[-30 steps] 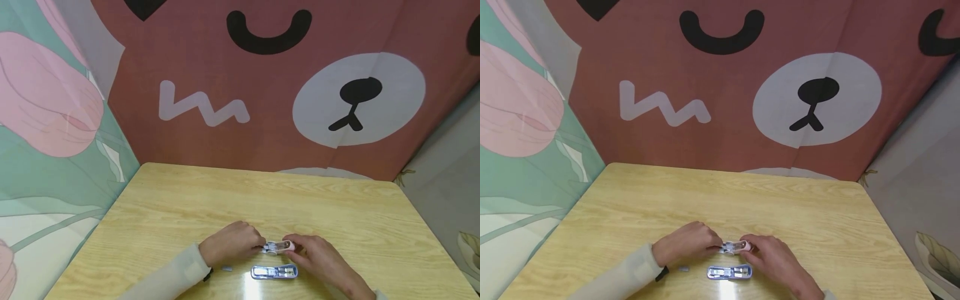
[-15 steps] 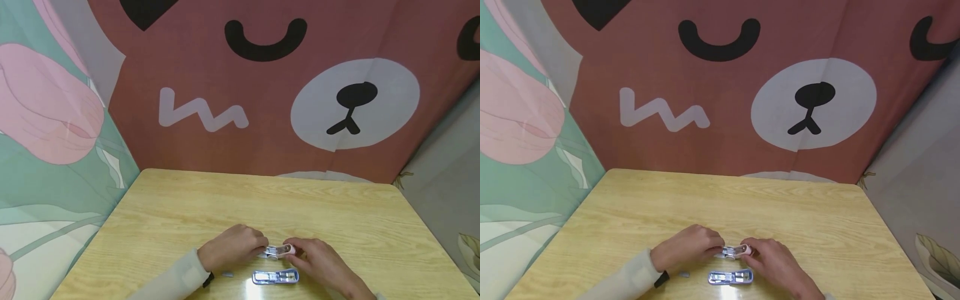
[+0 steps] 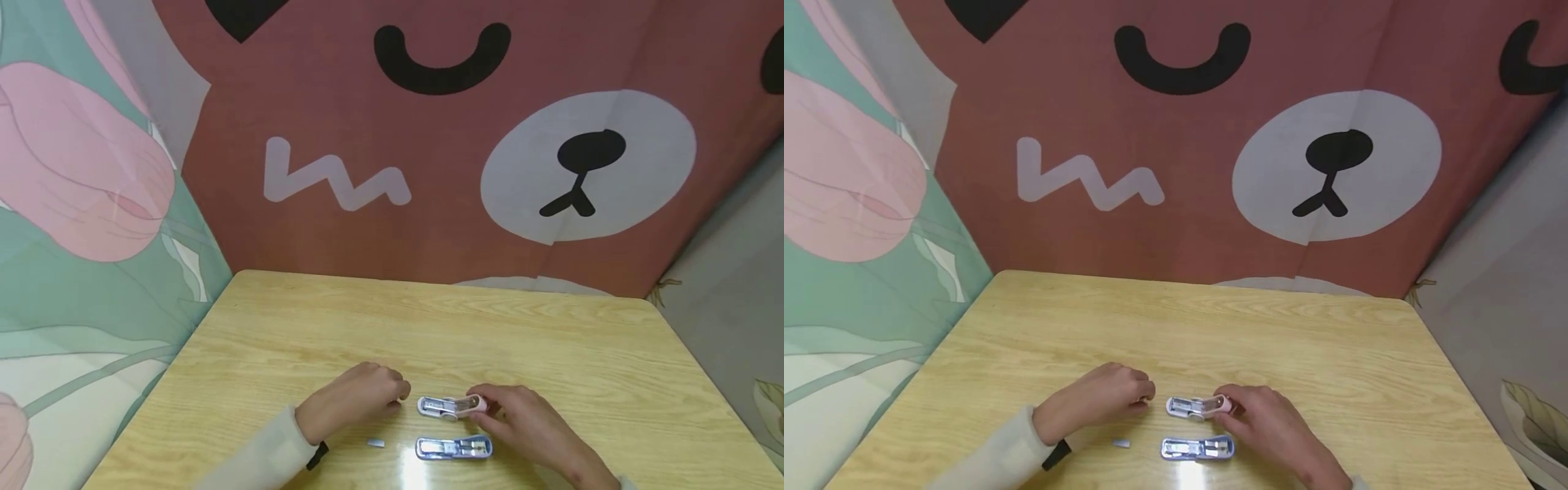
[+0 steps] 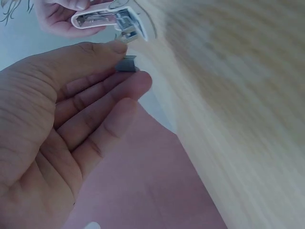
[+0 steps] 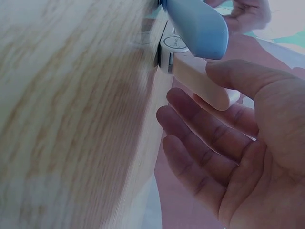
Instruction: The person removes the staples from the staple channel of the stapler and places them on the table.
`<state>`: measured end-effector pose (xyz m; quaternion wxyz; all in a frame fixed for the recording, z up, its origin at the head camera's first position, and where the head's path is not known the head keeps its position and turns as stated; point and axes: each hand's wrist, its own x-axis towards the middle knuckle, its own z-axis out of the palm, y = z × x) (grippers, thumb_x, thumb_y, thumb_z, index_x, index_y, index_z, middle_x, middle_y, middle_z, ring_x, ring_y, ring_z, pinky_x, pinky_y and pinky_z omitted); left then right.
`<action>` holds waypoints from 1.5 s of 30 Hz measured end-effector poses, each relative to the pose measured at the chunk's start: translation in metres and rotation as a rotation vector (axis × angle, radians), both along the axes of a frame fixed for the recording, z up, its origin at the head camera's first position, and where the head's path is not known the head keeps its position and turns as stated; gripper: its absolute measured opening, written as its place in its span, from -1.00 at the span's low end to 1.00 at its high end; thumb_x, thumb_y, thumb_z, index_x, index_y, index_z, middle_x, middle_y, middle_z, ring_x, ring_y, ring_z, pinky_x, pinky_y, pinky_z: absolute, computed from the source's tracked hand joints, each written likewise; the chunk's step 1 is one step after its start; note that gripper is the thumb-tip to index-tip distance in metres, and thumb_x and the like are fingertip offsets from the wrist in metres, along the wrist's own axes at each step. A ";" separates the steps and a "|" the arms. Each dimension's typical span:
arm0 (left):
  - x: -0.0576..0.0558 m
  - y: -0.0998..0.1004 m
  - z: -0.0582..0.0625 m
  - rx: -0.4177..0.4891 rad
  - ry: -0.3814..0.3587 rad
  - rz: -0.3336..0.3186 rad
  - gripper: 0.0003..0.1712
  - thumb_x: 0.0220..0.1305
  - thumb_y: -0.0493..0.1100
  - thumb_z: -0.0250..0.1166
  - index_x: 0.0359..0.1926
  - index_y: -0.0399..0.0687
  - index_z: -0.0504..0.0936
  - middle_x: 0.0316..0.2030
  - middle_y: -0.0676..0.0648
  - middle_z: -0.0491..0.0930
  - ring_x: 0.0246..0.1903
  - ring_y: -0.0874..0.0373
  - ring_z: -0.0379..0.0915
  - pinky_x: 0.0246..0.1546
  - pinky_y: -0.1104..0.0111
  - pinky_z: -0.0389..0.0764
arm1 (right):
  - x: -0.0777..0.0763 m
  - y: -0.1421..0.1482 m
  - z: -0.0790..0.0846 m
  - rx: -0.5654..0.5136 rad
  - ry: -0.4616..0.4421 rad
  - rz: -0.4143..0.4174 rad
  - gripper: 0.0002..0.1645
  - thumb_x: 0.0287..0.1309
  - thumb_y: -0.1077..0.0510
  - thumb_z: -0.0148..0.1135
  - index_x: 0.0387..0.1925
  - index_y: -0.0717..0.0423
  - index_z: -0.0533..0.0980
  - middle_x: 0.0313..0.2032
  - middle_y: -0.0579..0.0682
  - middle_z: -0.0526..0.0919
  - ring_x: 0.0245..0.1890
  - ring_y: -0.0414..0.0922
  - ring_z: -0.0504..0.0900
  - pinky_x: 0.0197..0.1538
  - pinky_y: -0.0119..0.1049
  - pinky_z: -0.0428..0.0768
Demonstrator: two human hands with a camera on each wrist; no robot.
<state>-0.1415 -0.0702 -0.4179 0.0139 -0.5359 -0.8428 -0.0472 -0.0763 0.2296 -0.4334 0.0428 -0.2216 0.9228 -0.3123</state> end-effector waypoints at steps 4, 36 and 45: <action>0.002 -0.003 -0.004 -0.033 0.006 0.002 -0.81 0.30 -0.20 0.47 -0.45 0.09 0.69 -0.52 0.21 0.52 -0.58 0.44 0.16 -0.51 0.60 0.30 | 0.000 0.002 0.000 -0.034 -0.013 0.018 -0.78 0.37 -0.03 0.34 -0.04 -0.06 0.67 -0.28 -0.42 0.66 -0.31 -0.38 0.63 -0.24 -0.34 0.65; 0.004 -0.001 -0.020 -0.026 0.022 -0.038 -0.80 0.36 -0.19 0.41 -0.42 0.19 0.73 -0.48 0.22 0.48 -0.55 0.50 0.24 -0.51 0.59 0.39 | -0.003 0.006 0.000 -0.025 -0.087 0.005 -0.74 0.39 -0.03 0.32 0.01 -0.04 0.65 -0.28 -0.40 0.63 -0.31 -0.36 0.61 -0.23 -0.38 0.64; 0.001 -0.003 -0.023 -0.017 0.027 -0.047 -0.85 0.38 -0.12 0.40 -0.38 0.19 0.71 -0.46 0.23 0.47 -0.55 0.49 0.21 -0.51 0.60 0.35 | -0.004 0.007 0.000 -0.051 -0.062 0.023 -0.76 0.40 -0.02 0.31 0.00 -0.04 0.65 -0.27 -0.39 0.64 -0.30 -0.35 0.63 -0.25 -0.36 0.64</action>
